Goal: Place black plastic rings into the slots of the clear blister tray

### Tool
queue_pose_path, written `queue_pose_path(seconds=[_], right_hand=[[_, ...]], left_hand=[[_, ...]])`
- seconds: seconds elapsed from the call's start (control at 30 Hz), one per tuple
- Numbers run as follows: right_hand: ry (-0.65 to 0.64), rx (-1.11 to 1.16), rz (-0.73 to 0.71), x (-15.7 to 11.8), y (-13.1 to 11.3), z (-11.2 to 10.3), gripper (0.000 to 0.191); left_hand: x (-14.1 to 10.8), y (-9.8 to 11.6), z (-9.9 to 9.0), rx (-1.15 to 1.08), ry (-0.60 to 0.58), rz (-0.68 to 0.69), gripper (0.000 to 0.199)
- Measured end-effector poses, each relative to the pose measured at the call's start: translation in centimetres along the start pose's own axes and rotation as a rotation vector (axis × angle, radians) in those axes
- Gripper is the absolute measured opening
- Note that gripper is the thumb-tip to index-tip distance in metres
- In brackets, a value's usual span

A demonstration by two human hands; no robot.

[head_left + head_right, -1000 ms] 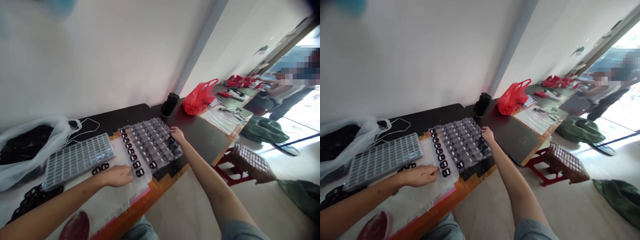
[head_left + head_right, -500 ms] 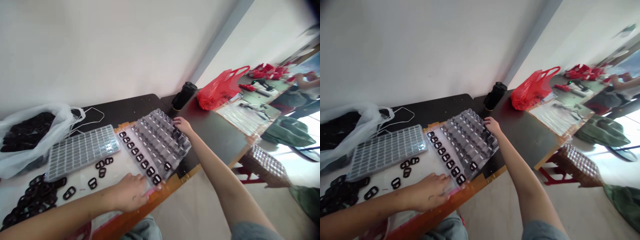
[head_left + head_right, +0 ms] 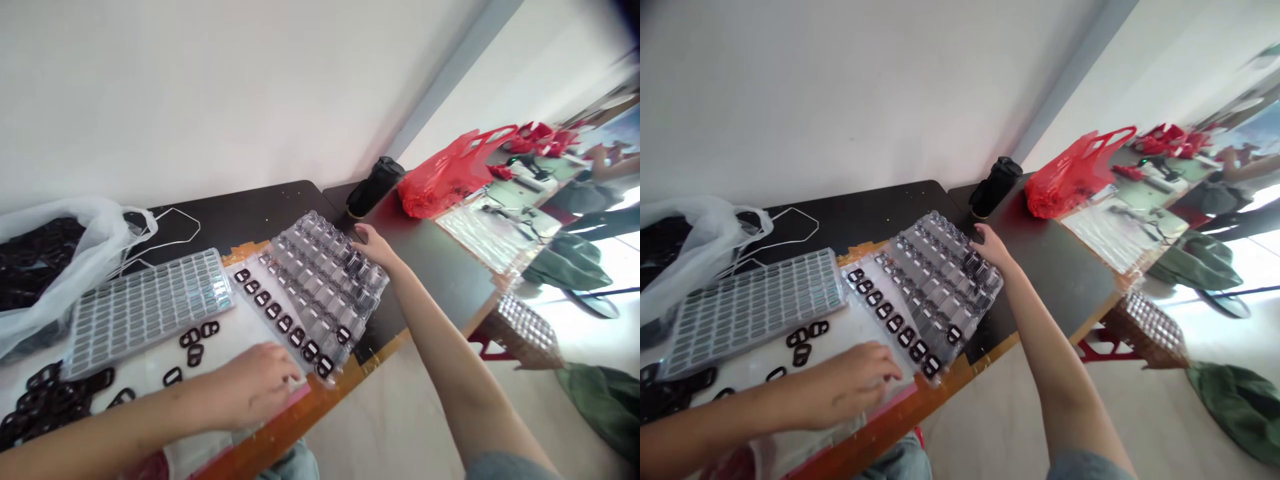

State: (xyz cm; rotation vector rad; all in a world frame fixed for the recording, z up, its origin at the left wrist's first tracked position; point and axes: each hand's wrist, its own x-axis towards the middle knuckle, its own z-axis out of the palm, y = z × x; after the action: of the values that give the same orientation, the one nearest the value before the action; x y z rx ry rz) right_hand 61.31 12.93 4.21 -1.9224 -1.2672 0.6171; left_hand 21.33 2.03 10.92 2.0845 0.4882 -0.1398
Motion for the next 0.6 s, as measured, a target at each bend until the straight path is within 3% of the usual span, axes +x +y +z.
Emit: queue_pose_path(seconds=[0.07,0.13,0.2,0.23,0.3,0.4,0.6], right_hand=[[0.156,0.025,-0.047,-3.3,-0.1,-1.1,0.051],[0.39,0.172,-0.062,-8.0,0.4,-1.6,0.049],[0.513,0.358,0.043,-13.1,1.3,-1.3,0.05],[0.514,0.447,0.129,-15.5,1.9,-0.9,0.049],[0.477,0.607,0.319,-19.5,2.8,0.3,0.047],[0.409,0.728,0.436,-22.5,3.3,2.0,0.044],[0.343,0.798,0.427,-22.5,2.4,3.4,0.045]], left_hand=[[-0.3,-1.4,-3.0,-0.099,0.153,-0.099,0.031],[0.1,-3.3,-6.2,-0.131,0.445,-0.278,0.033],[1.0,-5.3,-8.9,-0.179,0.643,-0.395,0.046],[1.6,-6.2,-10.0,-0.209,0.695,-0.447,0.051],[2.7,-7.6,-11.4,-0.202,0.728,-0.498,0.062],[4.3,-8.9,-12.0,-0.195,0.673,-0.567,0.073],[6.1,-10.4,-11.4,-0.144,0.586,-0.649,0.073]])
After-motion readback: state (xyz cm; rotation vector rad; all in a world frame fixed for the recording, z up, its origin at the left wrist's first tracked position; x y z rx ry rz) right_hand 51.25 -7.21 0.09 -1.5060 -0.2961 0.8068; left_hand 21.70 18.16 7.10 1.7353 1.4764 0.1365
